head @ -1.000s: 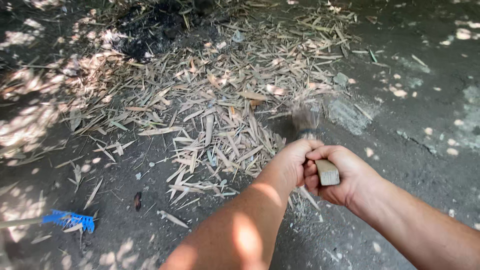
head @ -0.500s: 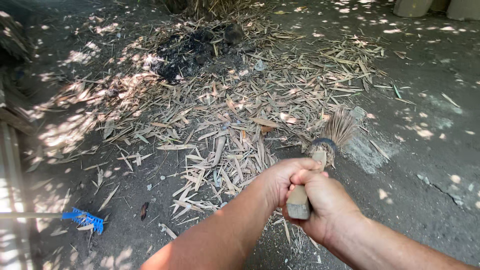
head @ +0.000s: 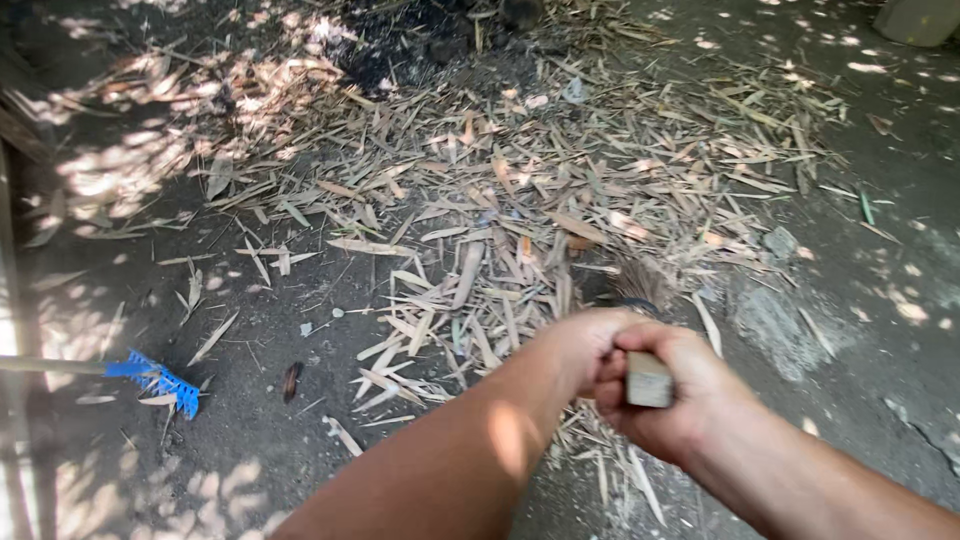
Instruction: The person sweeps dry leaves and debris across the ground using a small hand broom.
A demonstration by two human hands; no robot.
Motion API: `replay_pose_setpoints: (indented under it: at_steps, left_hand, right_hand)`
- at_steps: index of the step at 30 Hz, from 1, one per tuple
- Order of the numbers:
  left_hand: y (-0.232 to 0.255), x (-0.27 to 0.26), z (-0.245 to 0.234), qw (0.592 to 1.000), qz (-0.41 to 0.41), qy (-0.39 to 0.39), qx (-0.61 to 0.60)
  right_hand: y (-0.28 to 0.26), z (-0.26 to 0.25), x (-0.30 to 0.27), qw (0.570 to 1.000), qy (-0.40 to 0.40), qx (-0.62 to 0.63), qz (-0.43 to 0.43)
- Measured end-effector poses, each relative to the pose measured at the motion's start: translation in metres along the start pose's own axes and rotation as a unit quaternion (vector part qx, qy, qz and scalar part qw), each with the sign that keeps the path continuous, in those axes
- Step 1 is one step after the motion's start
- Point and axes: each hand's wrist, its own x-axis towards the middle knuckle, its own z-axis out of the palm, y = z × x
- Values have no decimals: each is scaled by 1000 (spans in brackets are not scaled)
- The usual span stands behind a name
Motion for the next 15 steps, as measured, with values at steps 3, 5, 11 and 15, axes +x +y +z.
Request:
replay_pose_setpoints:
  at_steps: [3,5,11,15]
  left_hand:
    - [1,15,-18,997,-47,-52,5]
    - [-5,17,-21,997,-34,-63,-13]
    - [10,9,-23,996,-81,-20,22]
    - [35,10,-35,992,-117,-37,37]
  right_hand:
    - [9,10,16,999,34,-12,19]
    - [10,16,23,999,49,-21,12]
    - [8,13,38,997,36,26,61]
    - [0,28,46,995,16,45,82]
